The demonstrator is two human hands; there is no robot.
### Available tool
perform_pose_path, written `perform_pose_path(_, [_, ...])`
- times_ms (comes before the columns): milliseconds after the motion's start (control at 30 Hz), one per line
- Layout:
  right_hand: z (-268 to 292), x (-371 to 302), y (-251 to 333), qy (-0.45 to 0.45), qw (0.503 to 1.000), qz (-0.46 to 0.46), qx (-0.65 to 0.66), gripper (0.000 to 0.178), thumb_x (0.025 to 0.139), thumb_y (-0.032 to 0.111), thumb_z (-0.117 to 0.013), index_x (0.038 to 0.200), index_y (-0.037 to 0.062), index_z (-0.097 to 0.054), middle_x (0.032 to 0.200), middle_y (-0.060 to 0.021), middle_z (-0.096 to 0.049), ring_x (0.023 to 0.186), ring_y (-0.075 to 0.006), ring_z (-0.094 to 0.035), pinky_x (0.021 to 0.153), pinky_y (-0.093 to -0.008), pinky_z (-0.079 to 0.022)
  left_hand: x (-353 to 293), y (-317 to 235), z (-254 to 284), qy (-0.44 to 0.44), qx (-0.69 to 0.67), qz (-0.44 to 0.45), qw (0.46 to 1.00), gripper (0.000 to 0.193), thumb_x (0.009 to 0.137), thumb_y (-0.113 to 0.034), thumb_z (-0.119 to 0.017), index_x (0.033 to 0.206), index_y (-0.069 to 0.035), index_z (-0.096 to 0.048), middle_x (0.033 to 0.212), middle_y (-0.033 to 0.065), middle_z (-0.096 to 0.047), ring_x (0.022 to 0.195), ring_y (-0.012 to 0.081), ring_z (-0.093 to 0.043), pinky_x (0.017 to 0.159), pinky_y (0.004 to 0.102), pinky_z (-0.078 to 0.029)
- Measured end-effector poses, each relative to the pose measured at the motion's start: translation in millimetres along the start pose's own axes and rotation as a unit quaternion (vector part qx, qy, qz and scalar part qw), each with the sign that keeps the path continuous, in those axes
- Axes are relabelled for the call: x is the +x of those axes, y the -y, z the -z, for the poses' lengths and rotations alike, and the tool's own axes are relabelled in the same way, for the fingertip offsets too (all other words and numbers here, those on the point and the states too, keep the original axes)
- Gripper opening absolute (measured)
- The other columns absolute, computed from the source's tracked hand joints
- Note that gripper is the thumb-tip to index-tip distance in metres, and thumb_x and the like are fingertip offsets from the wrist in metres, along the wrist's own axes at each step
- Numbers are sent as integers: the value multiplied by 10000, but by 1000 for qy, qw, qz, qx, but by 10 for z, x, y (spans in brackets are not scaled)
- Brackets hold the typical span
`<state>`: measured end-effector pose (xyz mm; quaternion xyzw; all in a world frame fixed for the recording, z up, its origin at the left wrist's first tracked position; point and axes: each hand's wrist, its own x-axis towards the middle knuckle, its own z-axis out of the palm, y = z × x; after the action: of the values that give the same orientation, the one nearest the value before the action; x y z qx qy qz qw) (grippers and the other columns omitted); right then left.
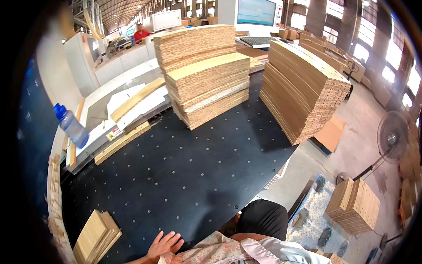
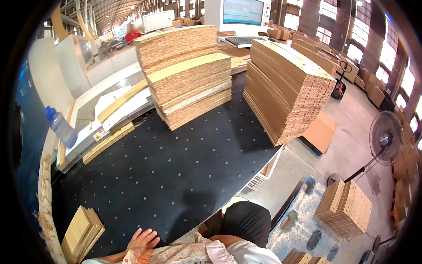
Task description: The person cleans a workbench surface with a compressed air nozzle, then picks up a perforated wooden board and inserts small white plastic fasteners into its holes one by one. The person repeatedly picks fasteners from a yellow pouch and places them into the board, stacking the finished boards on a nearby pile.
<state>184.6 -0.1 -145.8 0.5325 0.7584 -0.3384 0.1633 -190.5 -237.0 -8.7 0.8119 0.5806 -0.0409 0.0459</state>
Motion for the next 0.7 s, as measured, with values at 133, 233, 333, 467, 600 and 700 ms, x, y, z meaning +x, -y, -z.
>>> perform_pose_path(133, [126, 29, 44, 14, 1000, -14, 16, 423, 829, 387, -507, 1106, 101, -650, 1158, -157, -618, 1080, -326, -579, 889, -398, -458, -5, -198, 31, 30, -160, 111, 980, 384, 938, -204, -317, 1226, -134, -560, 1356, -5, -501, 1329, 147, -347, 1144, 404, -118])
perform_pose_path(233, [270, 145, 85, 40, 999, -30, 17, 430, 830, 393, -503, 1113, 103, -647, 1163, -157, -615, 1085, -326, -577, 893, -398, -457, 137, -78, 128, 59, -139, 86, 985, 385, 936, -221, -328, 1248, -140, -538, 1373, -3, -477, 1336, 149, -336, 1142, 408, -124])
perform_pose_path(333, [402, 396, 132, 81, 996, -20, 22, 436, 832, 399, -500, 1121, 105, -644, 1168, -157, -613, 1089, -326, -574, 897, -398, -455, 281, 95, 198, 94, -113, 73, 987, 390, 933, -239, -340, 1269, -146, -517, 1391, -1, -452, 1343, 151, -324, 1139, 412, -130])
perform_pose_path(467, [586, 558, 224, 109, 994, -27, 7, 445, 833, 406, -495, 1131, 108, -640, 1175, -157, -610, 1095, -326, -572, 902, -398, -453, 348, 230, 291, 123, -119, 66, 983, 404, 931, -263, -356, 1297, -154, -488, 1414, 1, -419, 1352, 155, -308, 1135, 418, -138])
perform_pose_path(600, [695, 557, 252, 116, 993, -33, 4, 454, 835, 414, -491, 1140, 111, -636, 1181, -157, -607, 1101, -326, -569, 907, -398, -451, 363, 353, 291, 135, -106, 50, 984, 426, 928, -287, -372, 1325, -162, -460, 1438, 4, -386, 1362, 158, -293, 1131, 423, -146])
perform_pose_path(700, [737, 701, 307, 110, 994, -4, -18, 460, 836, 419, -487, 1148, 113, -632, 1186, -157, -605, 1106, -327, -566, 911, -397, -449, 310, 264, 243, 123, -72, 46, 989, 446, 926, -305, -384, 1346, -168, -438, 1455, 5, -361, 1369, 160, -281, 1128, 428, -152])
